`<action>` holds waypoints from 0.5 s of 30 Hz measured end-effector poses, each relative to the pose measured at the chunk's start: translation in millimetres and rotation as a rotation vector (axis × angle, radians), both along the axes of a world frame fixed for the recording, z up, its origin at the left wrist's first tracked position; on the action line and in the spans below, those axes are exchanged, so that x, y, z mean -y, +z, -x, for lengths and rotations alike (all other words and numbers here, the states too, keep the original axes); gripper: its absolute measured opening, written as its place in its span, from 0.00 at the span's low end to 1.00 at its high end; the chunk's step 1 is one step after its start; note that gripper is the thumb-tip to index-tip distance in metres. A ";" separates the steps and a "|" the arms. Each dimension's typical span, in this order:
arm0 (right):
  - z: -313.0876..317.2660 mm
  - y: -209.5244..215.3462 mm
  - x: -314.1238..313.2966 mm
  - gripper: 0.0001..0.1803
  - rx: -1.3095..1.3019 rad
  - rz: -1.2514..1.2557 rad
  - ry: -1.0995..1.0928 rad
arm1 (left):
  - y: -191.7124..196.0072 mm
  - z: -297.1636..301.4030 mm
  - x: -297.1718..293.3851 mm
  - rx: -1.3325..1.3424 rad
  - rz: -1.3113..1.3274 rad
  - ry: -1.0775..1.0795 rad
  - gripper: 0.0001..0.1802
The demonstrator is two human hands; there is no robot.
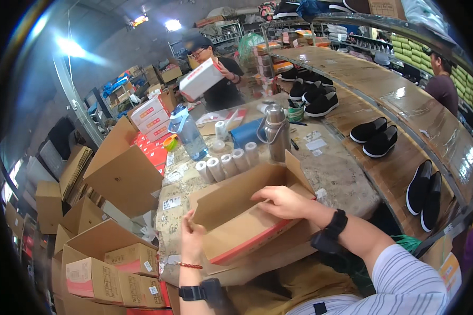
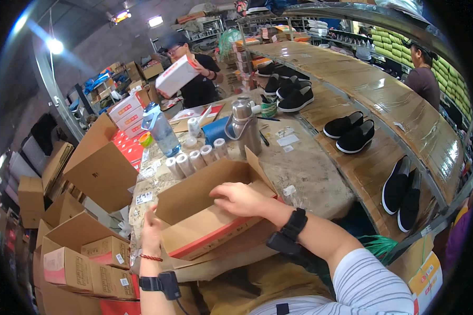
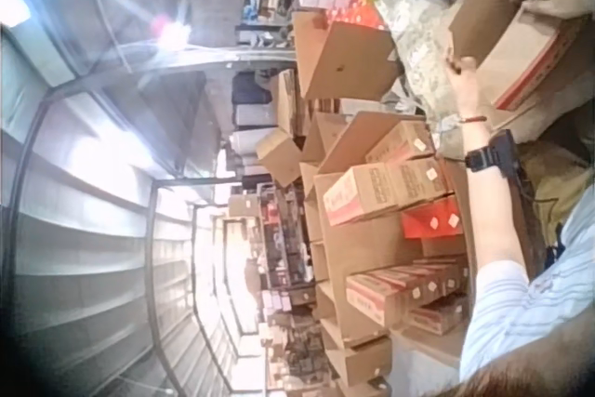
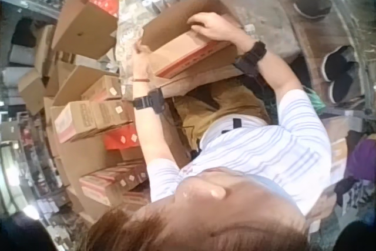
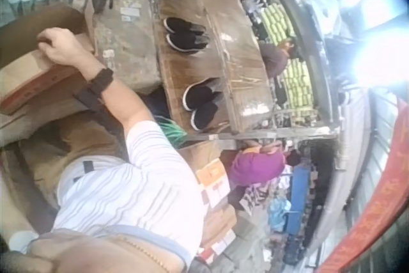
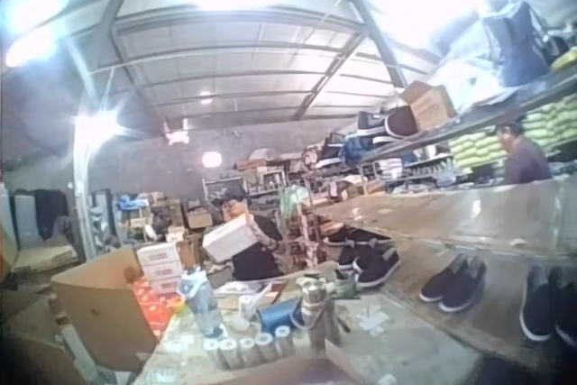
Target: Packaging pairs of shoes from a rack into cardboard boxes.
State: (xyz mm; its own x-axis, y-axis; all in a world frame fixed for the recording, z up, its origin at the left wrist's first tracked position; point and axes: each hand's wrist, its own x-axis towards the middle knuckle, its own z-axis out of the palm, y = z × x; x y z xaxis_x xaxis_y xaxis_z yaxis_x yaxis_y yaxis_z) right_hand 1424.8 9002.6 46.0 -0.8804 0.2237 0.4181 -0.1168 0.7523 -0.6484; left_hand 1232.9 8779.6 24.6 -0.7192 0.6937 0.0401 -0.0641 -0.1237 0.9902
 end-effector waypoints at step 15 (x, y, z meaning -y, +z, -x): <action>-20.4 -24.5 -39.0 0.26 -0.137 0.048 -0.348 | -40.1 18.1 2.2 -0.978 0.133 0.143 0.49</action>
